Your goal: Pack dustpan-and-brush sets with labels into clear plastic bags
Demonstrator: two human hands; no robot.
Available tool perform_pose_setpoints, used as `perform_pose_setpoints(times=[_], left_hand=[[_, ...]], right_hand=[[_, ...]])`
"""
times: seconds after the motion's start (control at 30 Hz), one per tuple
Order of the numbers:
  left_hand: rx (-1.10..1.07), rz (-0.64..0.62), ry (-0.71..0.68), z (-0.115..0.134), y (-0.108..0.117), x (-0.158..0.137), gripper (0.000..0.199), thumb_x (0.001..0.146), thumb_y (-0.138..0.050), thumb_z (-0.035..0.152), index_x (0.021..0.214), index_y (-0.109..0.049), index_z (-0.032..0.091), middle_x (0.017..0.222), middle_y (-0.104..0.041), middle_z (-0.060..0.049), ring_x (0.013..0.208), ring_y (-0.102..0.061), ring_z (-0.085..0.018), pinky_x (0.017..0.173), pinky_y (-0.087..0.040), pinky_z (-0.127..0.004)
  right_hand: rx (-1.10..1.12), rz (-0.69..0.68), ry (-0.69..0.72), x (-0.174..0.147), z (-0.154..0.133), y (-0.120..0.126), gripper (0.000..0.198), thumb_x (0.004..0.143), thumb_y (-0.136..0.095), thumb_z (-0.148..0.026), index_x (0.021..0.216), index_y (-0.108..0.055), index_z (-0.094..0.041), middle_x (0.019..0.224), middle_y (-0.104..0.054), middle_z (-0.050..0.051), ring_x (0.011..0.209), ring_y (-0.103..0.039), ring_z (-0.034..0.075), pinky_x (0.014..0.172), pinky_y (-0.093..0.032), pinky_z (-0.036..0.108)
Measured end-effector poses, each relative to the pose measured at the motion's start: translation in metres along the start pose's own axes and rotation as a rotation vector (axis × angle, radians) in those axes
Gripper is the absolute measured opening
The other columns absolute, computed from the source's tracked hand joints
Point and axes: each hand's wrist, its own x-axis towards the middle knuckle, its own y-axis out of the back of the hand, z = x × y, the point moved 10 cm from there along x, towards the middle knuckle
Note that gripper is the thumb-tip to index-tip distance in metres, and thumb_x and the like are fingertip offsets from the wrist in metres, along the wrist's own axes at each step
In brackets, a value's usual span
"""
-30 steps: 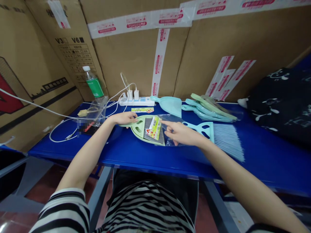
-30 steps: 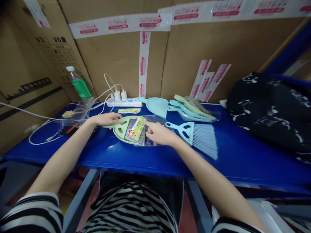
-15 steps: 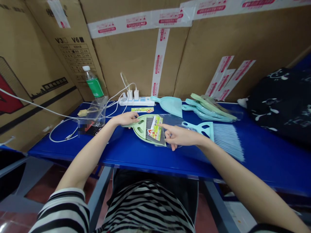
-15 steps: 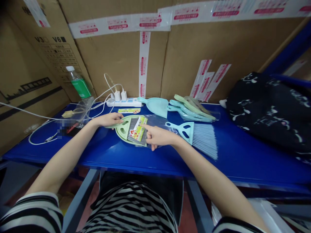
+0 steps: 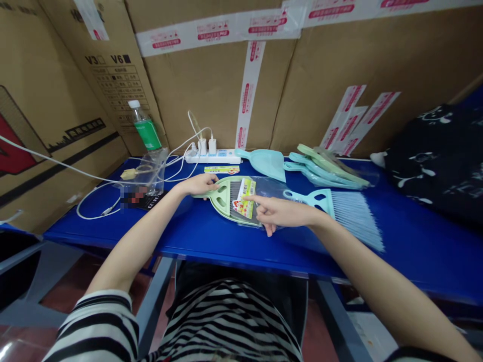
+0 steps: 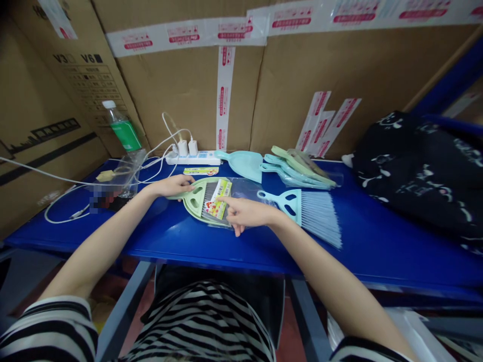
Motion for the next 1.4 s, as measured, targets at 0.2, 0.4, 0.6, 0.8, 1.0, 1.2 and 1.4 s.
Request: perform_pose_setpoints(times=[0.2, 0.4, 0.6, 0.8, 1.0, 1.2, 1.4], left_hand=[[0.132, 0.053, -0.041, 0.002, 0.010, 0.002, 0.017, 0.084, -0.056, 0.032, 0.084, -0.058, 0.015, 0.064, -0.058, 0.001, 0.054, -0.049, -0.011, 0.053, -0.036, -0.022], [0.073, -0.078, -0.058, -0.008, 0.021, -0.004, 0.025, 0.079, -0.060, 0.040, 0.081, -0.062, 0.015, 0.069, -0.059, 0.001, 0.062, -0.051, -0.012, 0.059, -0.039, -0.022], [-0.049, -0.244, -0.070, -0.004, 0.004, -0.010, 0.033, 0.079, -0.063, 0.049, 0.077, -0.058, 0.016, 0.056, -0.054, 0.003, 0.047, -0.049, -0.011, 0.049, -0.036, -0.021], [0.037, -0.122, -0.070, 0.002, 0.003, -0.004, 0.033, 0.079, -0.064, 0.048, 0.075, -0.056, 0.016, 0.055, -0.051, 0.004, 0.042, -0.046, -0.009, 0.043, -0.033, -0.019], [0.026, -0.098, -0.114, -0.001, 0.014, -0.003, 0.029, 0.081, -0.062, 0.045, 0.075, -0.057, 0.017, 0.056, -0.051, 0.004, 0.044, -0.048, -0.008, 0.043, -0.037, -0.019], [0.020, -0.105, -0.095, -0.007, 0.024, -0.007, 0.026, 0.078, -0.061, 0.043, 0.075, -0.058, 0.017, 0.055, -0.049, 0.005, 0.044, -0.046, -0.008, 0.041, -0.038, -0.018], [-0.018, -0.216, -0.102, -0.003, 0.019, -0.016, 0.023, 0.074, -0.064, 0.040, 0.072, -0.061, 0.017, 0.054, -0.051, 0.004, 0.043, -0.044, -0.008, 0.038, -0.035, -0.017]], right_hand=[[0.092, 0.061, 0.038, 0.003, -0.004, 0.006, 0.072, 0.073, -0.048, -0.006, 0.143, -0.033, -0.015, 0.055, -0.057, -0.009, 0.047, -0.058, 0.010, 0.048, -0.046, 0.020], [-0.021, 0.089, 0.026, 0.000, -0.004, 0.011, 0.066, 0.076, -0.051, -0.011, 0.140, -0.037, -0.012, 0.057, -0.057, -0.008, 0.045, -0.052, 0.009, 0.045, -0.042, 0.020], [-0.048, 0.079, 0.030, 0.002, -0.007, 0.007, 0.078, 0.074, -0.047, -0.007, 0.149, -0.023, -0.010, 0.058, -0.057, -0.008, 0.044, -0.050, 0.009, 0.047, -0.043, 0.021], [-0.095, 0.113, 0.022, 0.002, -0.008, 0.010, 0.072, 0.078, -0.047, -0.009, 0.147, -0.027, -0.010, 0.055, -0.053, -0.009, 0.043, -0.049, 0.009, 0.045, -0.042, 0.020], [-0.204, 0.081, 0.001, 0.001, -0.007, 0.009, 0.078, 0.072, -0.043, -0.003, 0.147, -0.025, -0.009, 0.055, -0.052, -0.010, 0.045, -0.050, 0.010, 0.047, -0.042, 0.020], [-0.490, 0.153, 0.028, -0.002, -0.010, 0.018, 0.072, 0.071, -0.045, -0.006, 0.142, -0.036, -0.007, 0.055, -0.052, -0.007, 0.053, -0.051, 0.014, 0.055, -0.039, 0.024], [-0.764, 0.325, 0.014, -0.008, -0.009, 0.036, 0.059, 0.078, -0.045, -0.011, 0.136, -0.048, -0.014, 0.078, -0.065, 0.006, 0.073, -0.060, 0.021, 0.065, -0.042, 0.029]])
